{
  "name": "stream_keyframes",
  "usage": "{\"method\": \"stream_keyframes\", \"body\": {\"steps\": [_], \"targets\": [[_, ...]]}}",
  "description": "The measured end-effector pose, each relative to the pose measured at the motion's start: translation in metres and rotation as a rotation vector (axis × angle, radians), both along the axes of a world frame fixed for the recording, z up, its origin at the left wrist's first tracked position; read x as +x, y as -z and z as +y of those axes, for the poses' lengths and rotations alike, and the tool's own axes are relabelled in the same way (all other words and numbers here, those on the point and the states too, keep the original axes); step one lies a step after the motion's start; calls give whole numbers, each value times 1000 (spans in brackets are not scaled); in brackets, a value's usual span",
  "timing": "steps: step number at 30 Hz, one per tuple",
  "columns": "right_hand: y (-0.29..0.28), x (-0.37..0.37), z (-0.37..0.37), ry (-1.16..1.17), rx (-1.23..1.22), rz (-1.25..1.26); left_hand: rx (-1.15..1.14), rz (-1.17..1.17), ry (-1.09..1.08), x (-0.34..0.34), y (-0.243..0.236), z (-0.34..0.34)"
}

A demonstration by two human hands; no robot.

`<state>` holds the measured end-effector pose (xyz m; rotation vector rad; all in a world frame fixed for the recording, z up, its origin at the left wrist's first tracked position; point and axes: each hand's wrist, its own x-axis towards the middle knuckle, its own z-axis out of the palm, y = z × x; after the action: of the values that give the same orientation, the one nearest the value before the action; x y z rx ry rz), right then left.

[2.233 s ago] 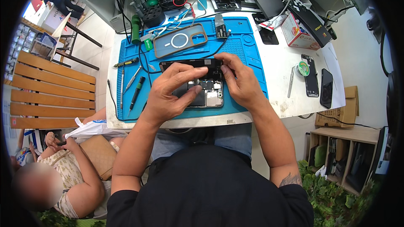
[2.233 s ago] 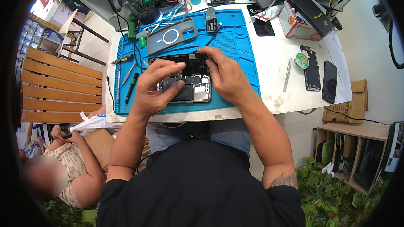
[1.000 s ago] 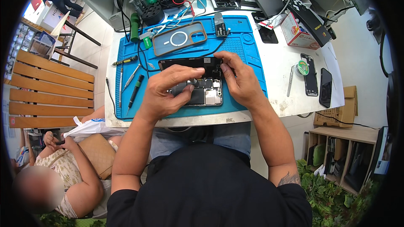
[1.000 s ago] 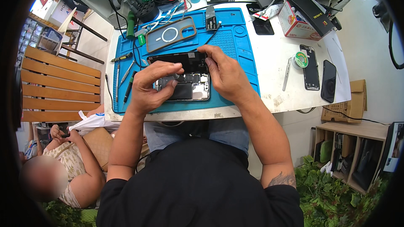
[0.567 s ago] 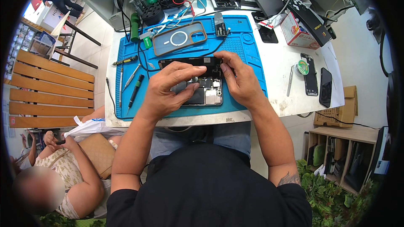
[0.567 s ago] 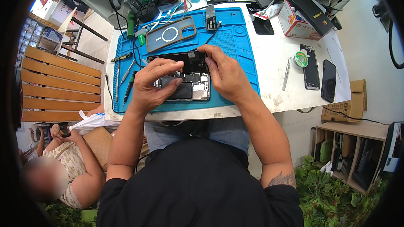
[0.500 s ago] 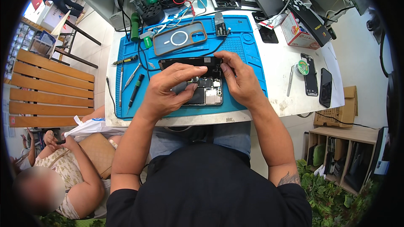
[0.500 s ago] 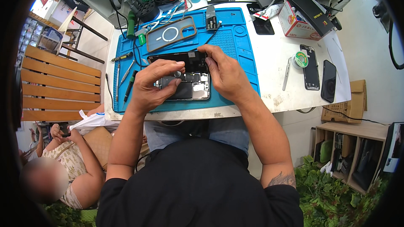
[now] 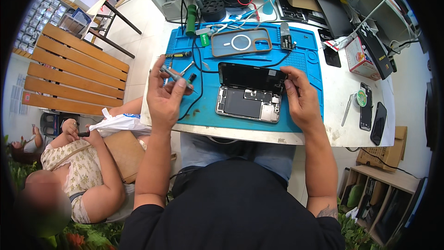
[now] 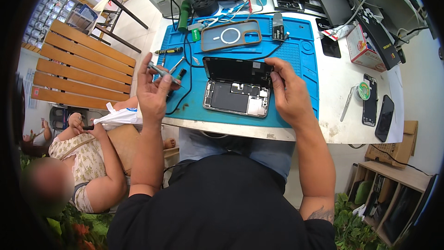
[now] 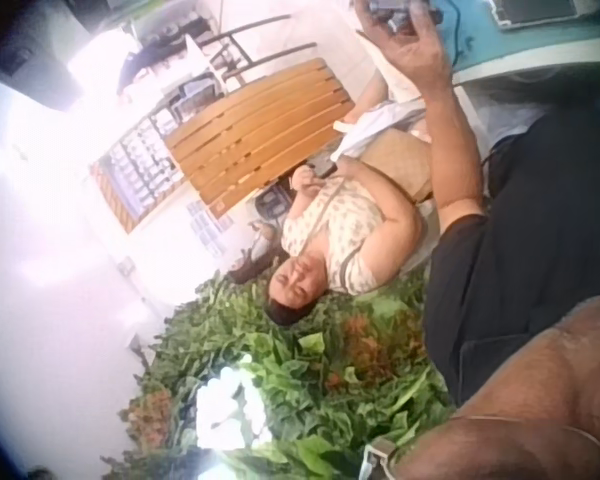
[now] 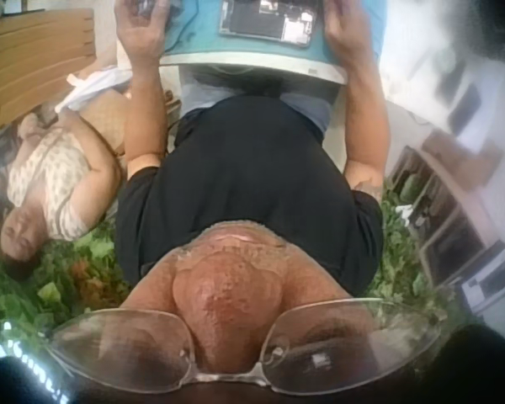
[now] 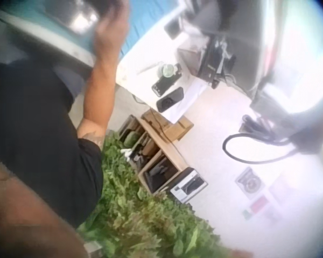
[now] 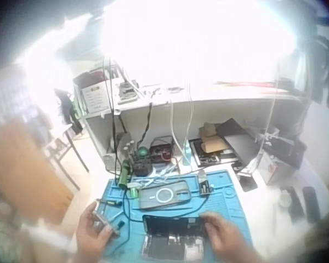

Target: The person uses a screwdriver and a spudger to manipulate and secure internal components of an open smartphone on a blue repair mat. They handle small cables and connect parts of the screen assembly to the main board.

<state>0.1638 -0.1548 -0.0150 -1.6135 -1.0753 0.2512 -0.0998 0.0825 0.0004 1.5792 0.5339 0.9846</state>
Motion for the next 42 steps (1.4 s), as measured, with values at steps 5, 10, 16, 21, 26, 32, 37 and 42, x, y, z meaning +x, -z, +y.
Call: {"method": "stream_keyframes", "body": {"steps": [5, 10, 16, 21, 26, 32, 37, 42], "targets": [[2, 1, 1, 9, 6, -18, 3, 42, -55, -6, 22, -12], [6, 1, 1, 30, 27, -47, 12, 48, -43, -3, 26, -12], [3, 1, 1, 23, -1, -45, -32, 54, -23, -4, 23, -14], [4, 2, -1, 25, 1, -69, -34, 51, -12, -4, 22, -13], [5, 2, -1, 26, 9, -77, -50, 75, -14, -5, 17, -11], [3, 2, -2, 29, -17, -69, -76, 96, -12, -1, 17, -10], [3, 1, -2, 28, -25, -72, -76, 80, -16, 0, 21, -10], [2, 1, -3, 21, -25, -52, -67, 85, -28, 1, 22, -11]]}}
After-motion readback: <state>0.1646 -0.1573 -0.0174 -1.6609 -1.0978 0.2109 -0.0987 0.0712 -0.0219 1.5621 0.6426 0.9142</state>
